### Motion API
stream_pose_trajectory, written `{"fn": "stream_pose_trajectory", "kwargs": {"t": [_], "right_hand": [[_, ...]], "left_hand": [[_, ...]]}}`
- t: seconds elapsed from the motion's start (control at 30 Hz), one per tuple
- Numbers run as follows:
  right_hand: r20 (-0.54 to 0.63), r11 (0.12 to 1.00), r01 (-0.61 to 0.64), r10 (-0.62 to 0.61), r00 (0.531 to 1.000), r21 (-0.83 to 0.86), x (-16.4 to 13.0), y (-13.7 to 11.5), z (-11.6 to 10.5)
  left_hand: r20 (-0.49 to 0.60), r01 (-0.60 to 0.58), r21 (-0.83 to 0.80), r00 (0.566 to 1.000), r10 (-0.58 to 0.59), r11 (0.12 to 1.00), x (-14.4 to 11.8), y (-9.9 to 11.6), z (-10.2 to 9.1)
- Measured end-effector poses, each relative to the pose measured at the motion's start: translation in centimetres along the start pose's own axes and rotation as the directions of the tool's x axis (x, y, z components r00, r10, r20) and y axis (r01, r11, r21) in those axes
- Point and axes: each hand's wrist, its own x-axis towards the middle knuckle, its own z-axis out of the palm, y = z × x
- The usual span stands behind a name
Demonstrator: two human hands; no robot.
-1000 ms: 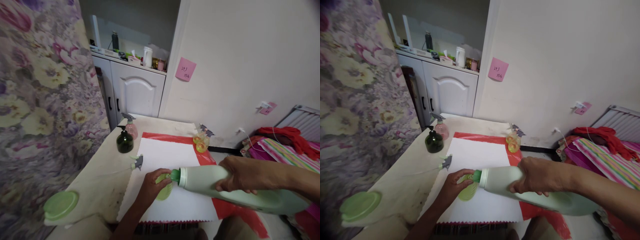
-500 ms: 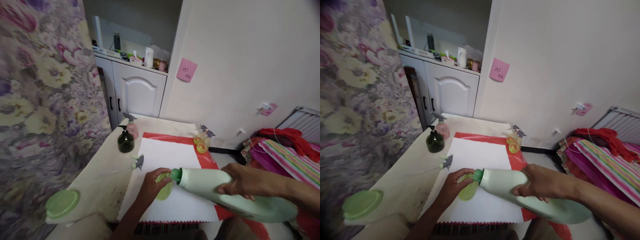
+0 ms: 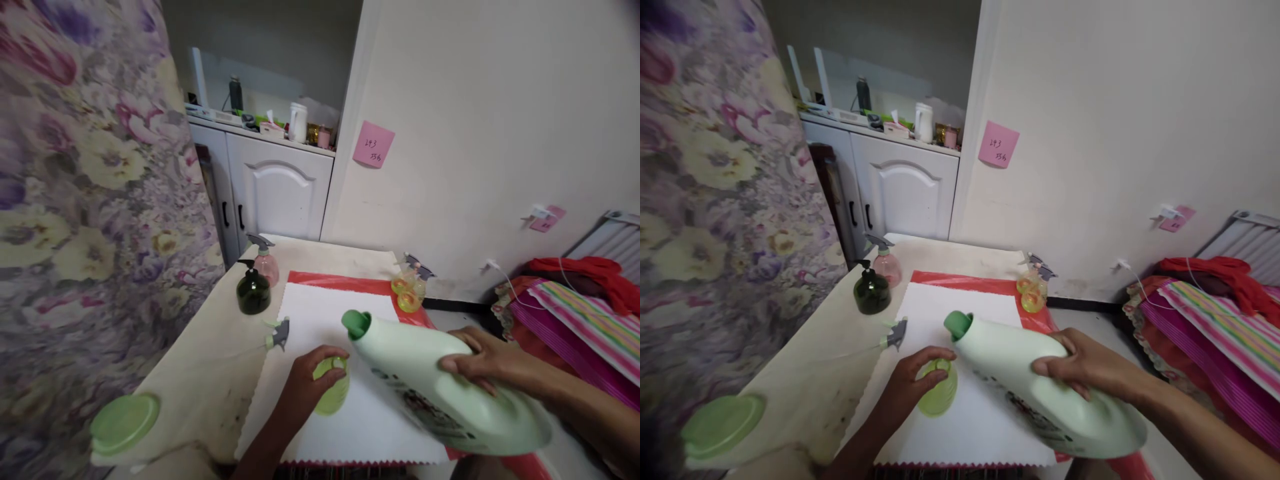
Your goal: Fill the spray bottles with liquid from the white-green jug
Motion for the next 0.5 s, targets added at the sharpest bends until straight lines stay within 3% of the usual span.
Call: {"fn": "stream_pose_trajectory", "kwargs": {"t": [0.2,0.33,0.5], "right_hand": [[-0.228,0.91,0.303,-0.243,0.943,0.283,5.7,-0.8,0.6],[-0.36,0.781,0.419,-0.266,0.894,0.463,11.3,-1.2,2.8],[-0.535,0.677,0.551,-0.266,0.802,0.488,18.6,-0.6,5.7]], "left_hand": [[0.038,0.037,0.001,0.999,-0.037,0.999,-0.2,-0.1,-0.3],[0.061,0.067,-0.004,0.996,-0.066,0.998,-0.1,-0.1,-0.6],[0.084,0.118,0.058,0.989,-0.123,0.991,0.2,-0.1,-1.3]]}}
